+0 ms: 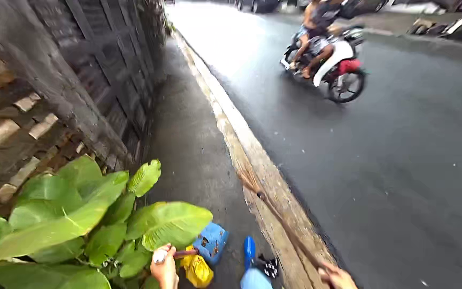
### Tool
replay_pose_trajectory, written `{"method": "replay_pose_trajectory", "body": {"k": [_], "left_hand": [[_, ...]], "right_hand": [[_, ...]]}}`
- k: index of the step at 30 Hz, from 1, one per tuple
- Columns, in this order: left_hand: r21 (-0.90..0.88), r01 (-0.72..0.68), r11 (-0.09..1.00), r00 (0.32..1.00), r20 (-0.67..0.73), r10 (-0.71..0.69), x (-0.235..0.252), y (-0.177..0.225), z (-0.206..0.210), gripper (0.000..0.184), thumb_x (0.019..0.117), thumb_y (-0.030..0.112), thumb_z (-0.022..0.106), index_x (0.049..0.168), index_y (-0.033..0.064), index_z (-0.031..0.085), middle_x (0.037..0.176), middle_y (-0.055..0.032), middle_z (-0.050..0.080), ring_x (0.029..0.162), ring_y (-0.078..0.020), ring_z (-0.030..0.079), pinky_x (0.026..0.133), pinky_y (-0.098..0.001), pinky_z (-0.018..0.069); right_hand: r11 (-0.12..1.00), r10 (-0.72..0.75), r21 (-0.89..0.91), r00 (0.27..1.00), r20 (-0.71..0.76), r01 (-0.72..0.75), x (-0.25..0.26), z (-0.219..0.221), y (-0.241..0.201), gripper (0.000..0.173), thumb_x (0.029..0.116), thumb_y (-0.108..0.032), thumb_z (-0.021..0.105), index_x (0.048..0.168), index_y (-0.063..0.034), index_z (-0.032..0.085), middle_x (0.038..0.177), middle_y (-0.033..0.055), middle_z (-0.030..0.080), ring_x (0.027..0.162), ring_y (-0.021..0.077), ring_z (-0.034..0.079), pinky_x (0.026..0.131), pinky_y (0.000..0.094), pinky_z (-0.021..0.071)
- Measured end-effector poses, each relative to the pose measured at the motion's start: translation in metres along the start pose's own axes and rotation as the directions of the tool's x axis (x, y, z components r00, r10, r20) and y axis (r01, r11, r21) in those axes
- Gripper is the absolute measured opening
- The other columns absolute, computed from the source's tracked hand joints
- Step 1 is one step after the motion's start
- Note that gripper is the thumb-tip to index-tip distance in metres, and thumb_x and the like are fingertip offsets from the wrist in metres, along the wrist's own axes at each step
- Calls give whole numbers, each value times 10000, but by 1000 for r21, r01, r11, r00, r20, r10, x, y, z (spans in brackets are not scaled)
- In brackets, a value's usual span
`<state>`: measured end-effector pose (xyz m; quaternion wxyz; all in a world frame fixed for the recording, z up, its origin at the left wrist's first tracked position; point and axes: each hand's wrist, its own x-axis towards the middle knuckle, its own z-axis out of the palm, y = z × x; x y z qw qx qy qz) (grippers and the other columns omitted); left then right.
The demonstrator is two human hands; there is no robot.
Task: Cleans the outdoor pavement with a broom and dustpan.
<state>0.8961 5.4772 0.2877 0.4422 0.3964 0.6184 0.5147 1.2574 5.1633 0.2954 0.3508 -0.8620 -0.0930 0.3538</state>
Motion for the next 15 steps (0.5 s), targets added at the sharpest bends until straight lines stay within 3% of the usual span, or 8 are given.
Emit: {"method": "replay_pose_trajectory", "body": {"k": [2, 5, 7, 9, 12, 15], "left_hand": [[65, 65, 996, 993, -100, -59, 4, 5, 18, 304, 787, -140, 699, 1076, -137, 606, 1024, -177, 667, 886, -156, 627, 772, -319, 551], [130, 142, 981, 958, -266, -104, 3, 12, 42, 318, 781, -153, 648, 1092, -116, 595, 1036, -154, 654, 853, -133, 613, 716, -288, 537], [147, 159, 976, 934, -343, -100, 2, 13, 57, 301, 775, -154, 627, 1070, -102, 594, 1044, -143, 650, 878, -138, 617, 729, -295, 541], [161, 178, 971, 905, -414, -98, 1, 15, 77, 296, 767, -157, 620, 1056, -99, 595, 1021, -137, 646, 859, -133, 616, 712, -290, 541], [155, 206, 966, 874, -474, -110, -3, 6, 102, 270, 767, -168, 604, 1022, -83, 579, 1000, -131, 637, 860, -140, 613, 730, -300, 541], [166, 186, 968, 871, -484, -85, 4, -6, 119, 240, 740, -145, 603, 963, -60, 570, 967, -104, 659, 891, -120, 628, 761, -289, 539]], "right_hand": [[982, -92, -167, 996, -9, 89, 80, -32, -40, 454, 997, -72, 653, 1434, 25, 571, 1328, 305, 631, 1171, 441, 640, 1003, 615, 494], [824, -150, -543, 987, 64, 161, 178, -74, -145, 458, 1040, -163, 595, 1481, -46, 552, 1352, 323, 610, 1214, 541, 591, 993, 740, 432], [713, -147, -683, 986, 78, 160, 234, -82, -208, 448, 1049, -199, 559, 1480, -79, 564, 1366, 332, 601, 1260, 562, 558, 1006, 774, 391], [662, -105, -739, 992, 72, 124, 283, -68, -255, 416, 1054, -203, 555, 1446, -65, 592, 1368, 334, 599, 1292, 544, 544, 1029, 747, 380], [555, 7, -828, 995, 100, 79, 323, -12, -276, 413, 1042, -221, 547, 1423, -71, 601, 1380, 312, 601, 1306, 506, 553, 1019, 713, 404], [351, 100, -894, 938, 331, 278, 324, 11, -273, 452, 1037, -207, 534, 1484, -145, 554, 1349, 313, 619, 1237, 538, 591, 960, 739, 443]]}}
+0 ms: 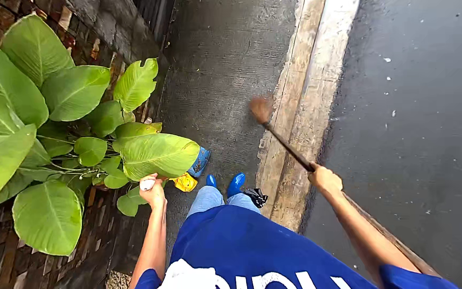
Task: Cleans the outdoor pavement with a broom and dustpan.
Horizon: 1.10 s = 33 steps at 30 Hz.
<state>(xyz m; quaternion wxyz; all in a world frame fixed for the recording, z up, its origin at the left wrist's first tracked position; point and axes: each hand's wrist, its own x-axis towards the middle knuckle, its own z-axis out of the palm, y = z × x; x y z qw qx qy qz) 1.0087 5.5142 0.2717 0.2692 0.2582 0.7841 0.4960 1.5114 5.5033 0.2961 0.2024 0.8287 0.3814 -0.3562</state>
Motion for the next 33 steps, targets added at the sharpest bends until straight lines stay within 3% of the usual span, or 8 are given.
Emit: {"method": "replay_pose_trajectory", "body": {"k": [5, 9, 14, 16, 20, 26, 29, 33], "left_hand": [[-26, 42, 999, 997, -59, -44, 11, 5, 27, 223, 765, -152, 585, 962, -50, 561, 953, -95, 648, 827, -111, 611, 706, -280, 530], [-30, 68, 997, 992, -103, -71, 31, 11, 33, 244, 754, -166, 597, 966, -48, 572, 974, -112, 659, 853, -137, 624, 707, -300, 535], [-44, 89, 995, 986, -134, -94, 49, 13, 37, 264, 742, -137, 610, 970, -15, 554, 885, -38, 602, 776, -75, 599, 676, -255, 538], [-34, 101, 994, 981, -161, -105, 57, 13, 33, 292, 736, -128, 638, 1001, -36, 560, 870, -41, 587, 769, -72, 591, 686, -255, 536], [-80, 143, 986, 960, -233, -158, 72, 28, 34, 351, 730, -146, 646, 1061, -66, 559, 900, -68, 588, 771, -85, 588, 678, -259, 538], [-179, 169, 969, 935, -281, -215, 76, 78, 62, 332, 718, -162, 620, 1025, -50, 556, 894, -62, 586, 755, -79, 587, 651, -250, 537], [-191, 219, 957, 919, -289, -268, 83, 107, 99, 429, 776, -186, 646, 1183, -132, 523, 997, -151, 581, 828, -134, 593, 730, -295, 551], [-176, 121, 977, 951, -263, -165, 113, 126, 152, 318, 743, -156, 610, 1038, -58, 544, 946, -68, 617, 780, -67, 602, 641, -239, 532]], "right_hand": [[966, -258, 45, 963, 81, 255, -8, -72, 15, 412, 1032, -236, 634, 1443, -204, 624, 1222, 280, 689, 1106, 531, 638, 917, 764, 444], [943, -292, -154, 956, 34, 293, -27, -115, -64, 452, 1051, -212, 595, 1502, -205, 567, 1268, 301, 669, 1153, 559, 619, 930, 764, 425], [872, -297, -360, 943, 153, 333, 12, -61, -167, 561, 1033, -129, 540, 1582, -132, 425, 1432, 285, 565, 1191, 530, 618, 928, 715, 482], [812, -312, -417, 908, 281, 408, 20, -77, -180, 494, 1028, -168, 571, 1518, -141, 517, 1372, 281, 614, 1209, 528, 611, 943, 728, 468], [789, -382, -440, 903, 196, 429, 9, -165, -215, 400, 1030, -231, 625, 1430, -208, 630, 1234, 256, 697, 1140, 509, 649, 906, 715, 481], [839, -375, -398, 924, 71, 371, 33, -134, -312, 605, 1003, -54, 534, 1587, -68, 376, 1437, 325, 531, 1191, 550, 603, 920, 702, 499], [804, -379, -428, 911, 164, 412, 66, -131, -325, 586, 986, -34, 564, 1547, -18, 398, 1416, 336, 537, 1209, 537, 596, 928, 675, 504], [801, -402, -374, 883, 242, 467, 118, -226, -281, 437, 1017, -240, 588, 1447, -163, 580, 1349, 236, 649, 1229, 473, 623, 970, 689, 489]]}}
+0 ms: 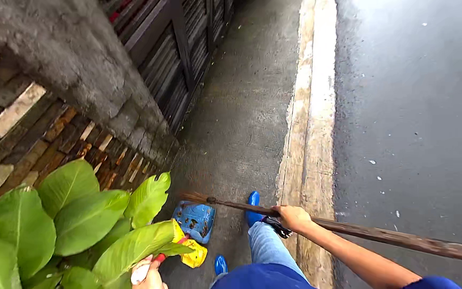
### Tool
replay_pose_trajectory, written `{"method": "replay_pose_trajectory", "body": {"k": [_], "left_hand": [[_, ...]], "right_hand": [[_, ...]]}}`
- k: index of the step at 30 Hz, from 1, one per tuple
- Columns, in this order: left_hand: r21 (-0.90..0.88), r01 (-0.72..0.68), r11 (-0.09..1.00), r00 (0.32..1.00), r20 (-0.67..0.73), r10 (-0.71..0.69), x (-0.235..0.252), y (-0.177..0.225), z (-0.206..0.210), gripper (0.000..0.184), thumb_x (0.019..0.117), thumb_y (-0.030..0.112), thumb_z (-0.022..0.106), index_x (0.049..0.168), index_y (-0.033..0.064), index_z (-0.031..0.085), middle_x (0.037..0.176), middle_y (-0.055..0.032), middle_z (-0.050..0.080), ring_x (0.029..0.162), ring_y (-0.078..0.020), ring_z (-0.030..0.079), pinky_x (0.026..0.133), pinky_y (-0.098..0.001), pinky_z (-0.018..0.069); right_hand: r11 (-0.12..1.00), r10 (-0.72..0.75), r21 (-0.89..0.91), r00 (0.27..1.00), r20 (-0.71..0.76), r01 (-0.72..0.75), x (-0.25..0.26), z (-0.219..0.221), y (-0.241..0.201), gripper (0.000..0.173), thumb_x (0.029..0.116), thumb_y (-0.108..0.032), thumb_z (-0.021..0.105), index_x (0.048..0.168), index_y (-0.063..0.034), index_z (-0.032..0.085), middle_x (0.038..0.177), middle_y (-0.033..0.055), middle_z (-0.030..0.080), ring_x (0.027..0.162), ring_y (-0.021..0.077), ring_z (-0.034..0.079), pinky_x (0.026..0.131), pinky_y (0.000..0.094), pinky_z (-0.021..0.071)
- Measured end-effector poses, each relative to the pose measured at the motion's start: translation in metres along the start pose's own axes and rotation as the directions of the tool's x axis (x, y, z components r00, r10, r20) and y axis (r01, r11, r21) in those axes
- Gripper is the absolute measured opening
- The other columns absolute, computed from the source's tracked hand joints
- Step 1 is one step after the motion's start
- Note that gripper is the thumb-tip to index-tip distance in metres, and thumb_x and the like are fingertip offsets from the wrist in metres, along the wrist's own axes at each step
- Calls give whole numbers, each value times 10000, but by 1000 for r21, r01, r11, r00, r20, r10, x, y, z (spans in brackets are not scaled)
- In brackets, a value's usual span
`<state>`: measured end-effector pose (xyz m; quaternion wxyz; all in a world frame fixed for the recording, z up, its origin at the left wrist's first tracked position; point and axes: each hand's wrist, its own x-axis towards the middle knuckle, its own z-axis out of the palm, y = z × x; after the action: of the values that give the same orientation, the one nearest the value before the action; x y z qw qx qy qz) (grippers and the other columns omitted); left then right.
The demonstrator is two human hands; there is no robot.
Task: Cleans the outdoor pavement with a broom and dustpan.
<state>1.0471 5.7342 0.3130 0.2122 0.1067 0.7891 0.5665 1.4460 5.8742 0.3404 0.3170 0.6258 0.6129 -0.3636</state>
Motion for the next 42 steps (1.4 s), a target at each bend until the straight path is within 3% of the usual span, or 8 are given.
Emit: {"method": "replay_pose_trajectory", "body": {"k": [12, 15, 19, 22, 24, 32, 38, 42], "left_hand": [[83, 13, 996, 1000, -6, -13, 20, 91, 254, 413, 789, -168, 617, 1190, -93, 555, 1045, -163, 622, 779, -148, 590, 640, -311, 534], [100, 10, 995, 1000, -12, -9, 27, 98, 307, 381, 784, -161, 620, 1154, -91, 571, 1071, -177, 644, 821, -157, 616, 657, -310, 542], [108, 15, 994, 999, -34, -12, 41, 110, 373, 343, 778, -155, 622, 1112, -91, 582, 1062, -169, 653, 850, -159, 625, 689, -318, 548], [107, 33, 994, 996, -81, -24, 66, 119, 414, 331, 744, -159, 609, 1062, -71, 593, 1033, -149, 668, 824, -151, 628, 662, -308, 538], [105, 48, 993, 994, -104, -37, 84, 126, 436, 332, 738, -162, 605, 1057, -70, 595, 1023, -144, 673, 814, -148, 626, 661, -304, 531], [79, 101, 992, 978, -189, -84, 115, 172, 507, 326, 707, -156, 601, 1023, -90, 556, 1031, -131, 651, 898, -120, 613, 745, -290, 535], [99, 91, 991, 957, -283, -59, 116, 202, 539, 284, 655, -105, 589, 922, -26, 538, 944, -53, 674, 832, -66, 638, 691, -244, 542], [126, 137, 983, 925, -372, -82, 109, 231, 569, 320, 662, -92, 590, 957, 8, 517, 940, -23, 676, 795, -62, 660, 646, -248, 569]], "right_hand": [[915, 328, 313, 921, -208, -255, 80, -259, 252, 477, 1026, -178, 580, 1498, -130, 534, 1335, 325, 622, 1232, 541, 594, 972, 733, 447], [865, 432, 367, 881, -194, -343, 144, -267, 233, 515, 985, -159, 584, 1494, -112, 523, 1362, 310, 606, 1227, 522, 604, 952, 718, 472], [915, 182, 366, 983, 9, -173, 204, -277, 209, 495, 1005, -182, 613, 1496, -172, 554, 1357, 259, 640, 1228, 465, 623, 1006, 682, 464], [826, 82, 553, 994, 74, -109, 237, -317, 198, 531, 1041, -189, 624, 1551, -183, 476, 1055, 165, 653, 675, 216, 541, 597, 393, 464], [790, 55, 607, 996, 69, -85, 259, -365, 186, 590, 1044, -173, 623, 1593, -178, 406, 964, 132, 628, 550, 143, 449, 504, 320, 410], [870, -224, 478, 961, 163, 121, 336, -550, 83, 823, 1012, -116, 651, 1661, -150, 146, 1418, 275, 535, 1005, 356, 663, 856, 516, 552], [955, -296, 65, 901, 318, 291, 409, -615, -24, 779, 988, -129, 642, 1639, -84, 217, 1423, 304, 557, 1308, 456, 568, 1083, 621, 441], [867, -334, -218, 848, 411, 447, 497, -655, -76, 668, 971, -151, 645, 1562, -20, 364, 1435, 313, 547, 1318, 501, 549, 1036, 704, 440]]}}
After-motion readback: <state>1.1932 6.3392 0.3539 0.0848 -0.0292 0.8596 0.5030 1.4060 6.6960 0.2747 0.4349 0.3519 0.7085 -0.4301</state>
